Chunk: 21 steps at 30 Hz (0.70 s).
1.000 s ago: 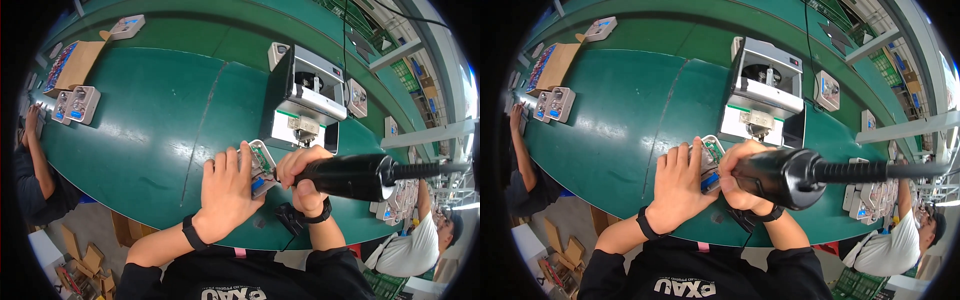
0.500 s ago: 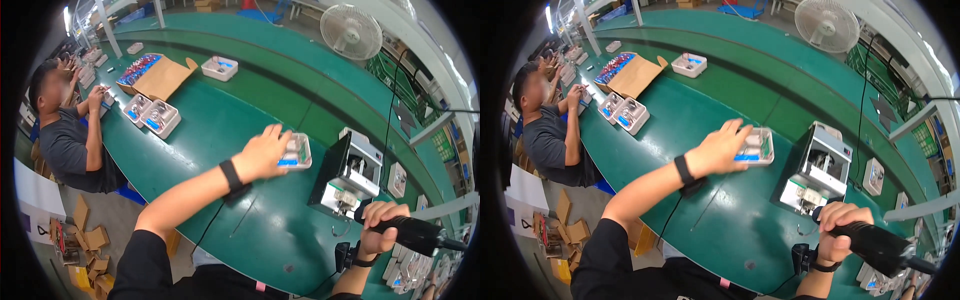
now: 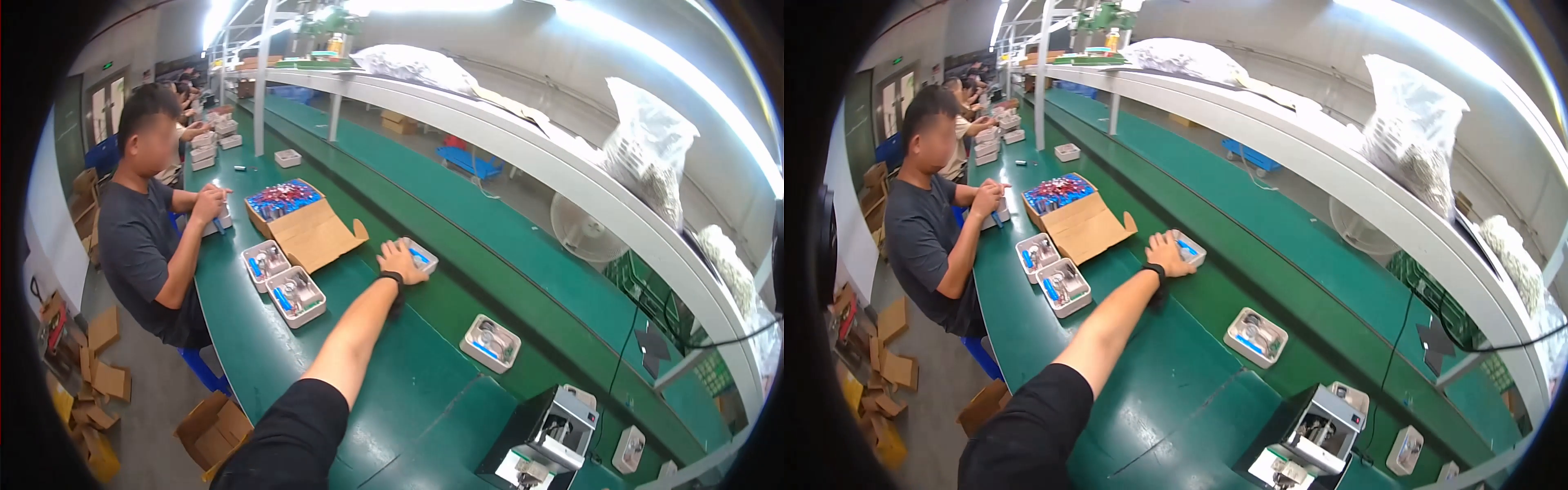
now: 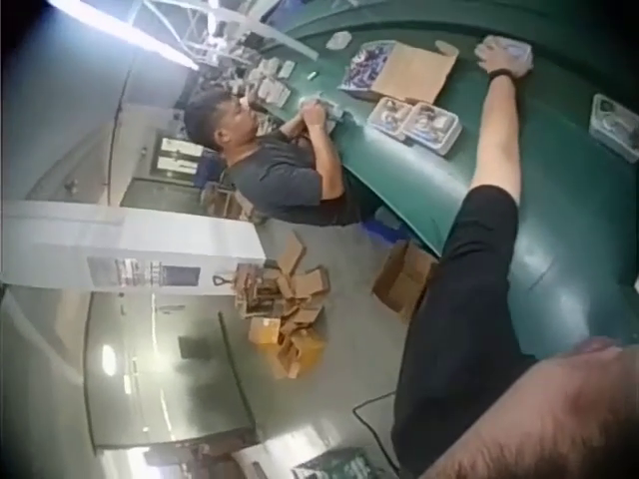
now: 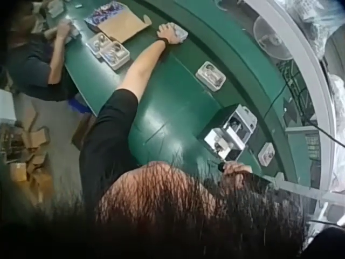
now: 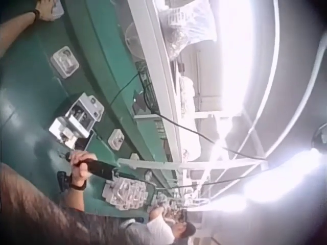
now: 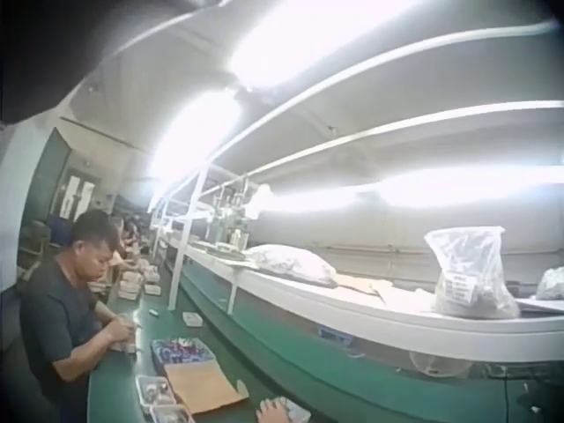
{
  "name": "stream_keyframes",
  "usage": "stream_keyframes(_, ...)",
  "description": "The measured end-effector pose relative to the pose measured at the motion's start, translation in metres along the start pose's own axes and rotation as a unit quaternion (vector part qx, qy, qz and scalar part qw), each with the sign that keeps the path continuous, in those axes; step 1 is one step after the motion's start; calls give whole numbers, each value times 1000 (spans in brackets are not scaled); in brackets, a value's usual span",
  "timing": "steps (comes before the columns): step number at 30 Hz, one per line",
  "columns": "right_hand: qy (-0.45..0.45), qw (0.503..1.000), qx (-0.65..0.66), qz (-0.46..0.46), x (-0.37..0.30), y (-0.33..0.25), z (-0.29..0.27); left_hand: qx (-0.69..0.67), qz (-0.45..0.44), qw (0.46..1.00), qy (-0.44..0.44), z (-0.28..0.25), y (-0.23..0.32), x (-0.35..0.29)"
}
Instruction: Assembling components onto printed circuit boards using an electric screwdriver on a factory production line.
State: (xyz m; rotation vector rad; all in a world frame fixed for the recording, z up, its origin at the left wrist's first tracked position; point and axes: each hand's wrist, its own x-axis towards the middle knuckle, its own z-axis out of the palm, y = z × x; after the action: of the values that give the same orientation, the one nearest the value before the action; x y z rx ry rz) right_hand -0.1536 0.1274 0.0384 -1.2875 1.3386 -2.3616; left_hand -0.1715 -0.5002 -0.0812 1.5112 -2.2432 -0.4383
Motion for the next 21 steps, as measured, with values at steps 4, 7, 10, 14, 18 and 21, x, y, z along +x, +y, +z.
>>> stream_keyframes(4,50,995,18,83,-16,-23,-9,-65,97,991,-69,-36,19,-17)
stream_keyframes(7,46,997,15,60,-17,-24,-2,-98,239,964,-60,-63,13,-63)
stream_keyframes(10,-97,990,106,-8,2,-13,-5,-133,416,876,-205,-84,23,-158)
stream_keyframes(14,13,999,32,-19,6,-22,52,-128,541,775,-301,-136,9,-315)
stream_keyframes(18,7,1000,19,15,10,-4,69,-148,547,729,-383,-132,13,-402)
stream_keyframes(21,25,997,8,69,-1,-1,67,-165,569,701,-398,-125,22,-427)
